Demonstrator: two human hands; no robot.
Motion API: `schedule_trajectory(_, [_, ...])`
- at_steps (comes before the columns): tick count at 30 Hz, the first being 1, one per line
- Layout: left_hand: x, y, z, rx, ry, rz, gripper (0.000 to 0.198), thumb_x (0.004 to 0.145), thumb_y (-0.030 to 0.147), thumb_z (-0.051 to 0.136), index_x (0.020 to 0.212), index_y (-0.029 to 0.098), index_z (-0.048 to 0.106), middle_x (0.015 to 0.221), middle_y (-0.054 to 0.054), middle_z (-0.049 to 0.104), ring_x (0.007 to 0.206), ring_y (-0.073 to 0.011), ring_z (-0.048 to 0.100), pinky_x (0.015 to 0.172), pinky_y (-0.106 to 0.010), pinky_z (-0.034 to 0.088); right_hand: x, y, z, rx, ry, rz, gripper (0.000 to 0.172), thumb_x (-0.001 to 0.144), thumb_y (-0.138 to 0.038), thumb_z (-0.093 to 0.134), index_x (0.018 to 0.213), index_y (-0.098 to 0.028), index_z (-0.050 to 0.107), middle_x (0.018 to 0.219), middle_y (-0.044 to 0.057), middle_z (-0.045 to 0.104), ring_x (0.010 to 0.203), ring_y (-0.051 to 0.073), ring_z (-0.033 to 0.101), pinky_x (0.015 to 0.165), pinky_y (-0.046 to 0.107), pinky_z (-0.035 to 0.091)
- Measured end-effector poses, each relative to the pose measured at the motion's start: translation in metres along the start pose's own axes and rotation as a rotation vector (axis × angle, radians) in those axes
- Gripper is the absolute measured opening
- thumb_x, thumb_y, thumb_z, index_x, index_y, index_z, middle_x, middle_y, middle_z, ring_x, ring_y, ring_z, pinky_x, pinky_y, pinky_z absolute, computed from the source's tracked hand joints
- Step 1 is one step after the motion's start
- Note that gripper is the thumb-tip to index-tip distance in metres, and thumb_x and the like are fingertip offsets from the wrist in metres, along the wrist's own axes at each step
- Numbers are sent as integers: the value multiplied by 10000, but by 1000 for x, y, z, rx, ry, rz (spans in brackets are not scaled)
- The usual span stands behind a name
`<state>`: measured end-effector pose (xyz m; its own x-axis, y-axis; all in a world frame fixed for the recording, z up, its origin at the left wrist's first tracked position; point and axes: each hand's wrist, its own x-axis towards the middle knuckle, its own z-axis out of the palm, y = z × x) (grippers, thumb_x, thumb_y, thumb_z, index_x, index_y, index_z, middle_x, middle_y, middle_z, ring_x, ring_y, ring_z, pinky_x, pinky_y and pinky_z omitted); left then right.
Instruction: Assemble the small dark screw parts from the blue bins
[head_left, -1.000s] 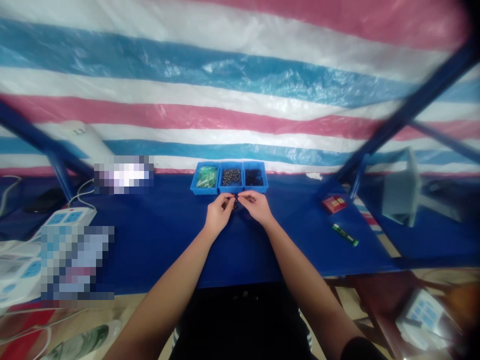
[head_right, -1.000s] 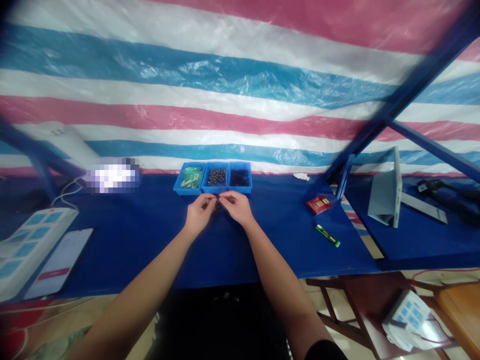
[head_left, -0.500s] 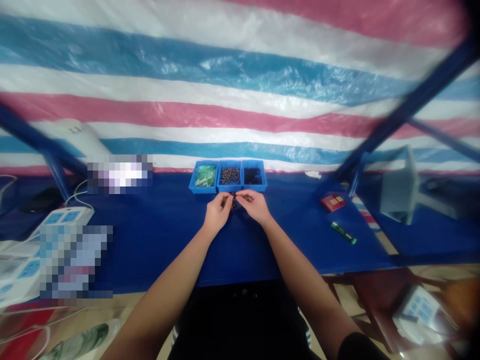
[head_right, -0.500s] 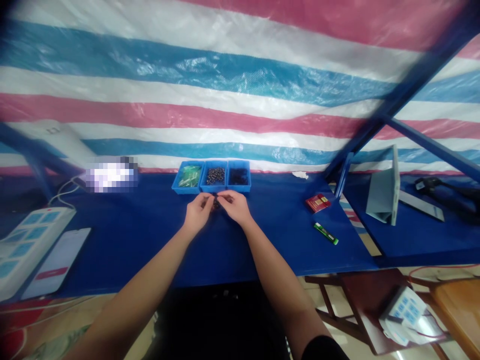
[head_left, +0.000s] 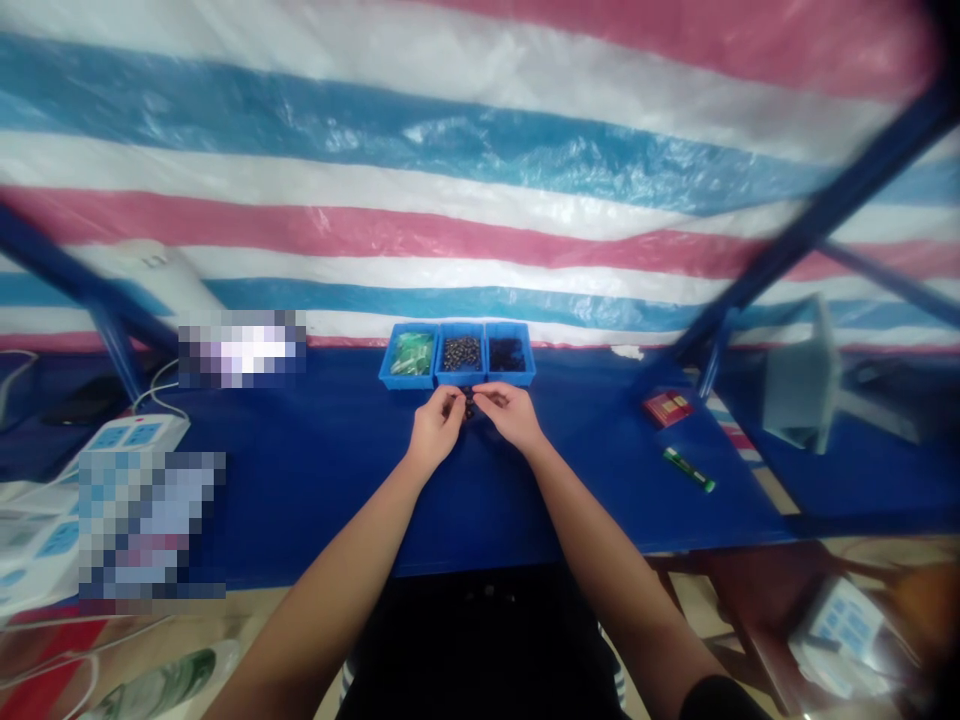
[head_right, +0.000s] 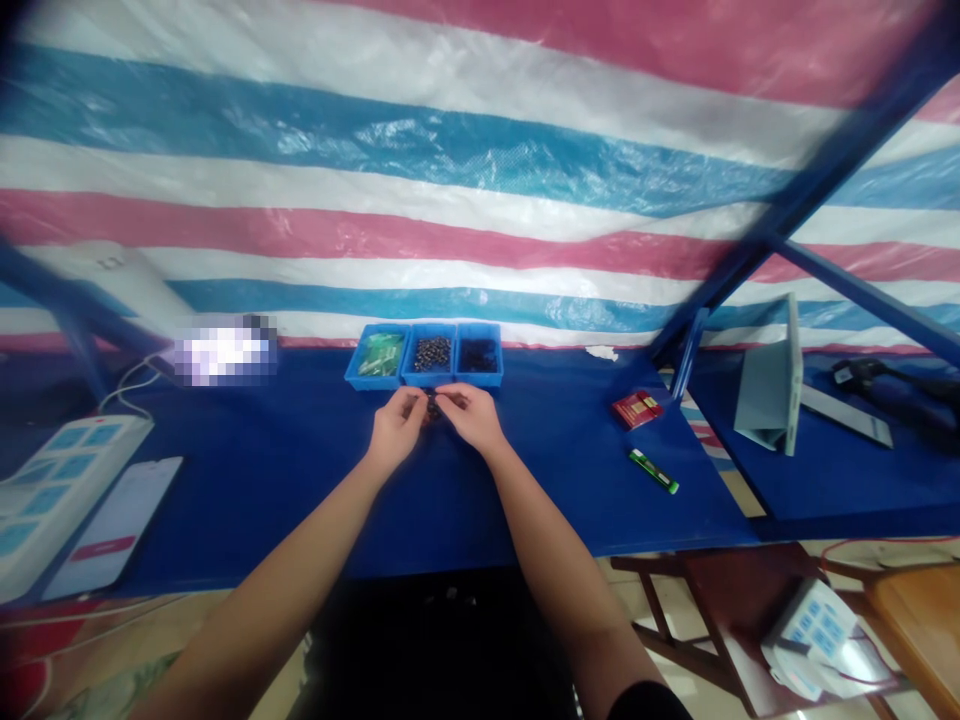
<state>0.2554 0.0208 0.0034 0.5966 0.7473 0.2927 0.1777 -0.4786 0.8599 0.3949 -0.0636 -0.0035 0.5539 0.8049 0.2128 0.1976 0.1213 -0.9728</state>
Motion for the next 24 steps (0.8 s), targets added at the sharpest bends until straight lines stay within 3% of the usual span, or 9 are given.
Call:
schedule_trajectory(8, [0,0,-1,3,-6,10,219,902,402,534,1014,227,606,692,29,674,617,-136,651,652,-243,500,1,-1,-1,1,18,9,241,769,-368,687,940,-208,741,869,45,741,746,179,678,720,303,550])
schedule_trajectory(18, [0,2,0,9,-4,8,271,917,440,497,937,207,634,687,17,666,621,-136,639,650,-241,500,0,-1,2,25,-1,-6,250,768,-368,685,952,-204,728,878,44,736,774,176,680,748,303,549])
schedule_trajectory(24, [0,1,-1,15,-2,9,267,898,443,539,1024,225,629,717,17,681,627,-140,648,663,-250,506,1,-1,0,3,12,1,244,770,-375,682,940,-207,730,879,45,735,760,176,679,740,304,551])
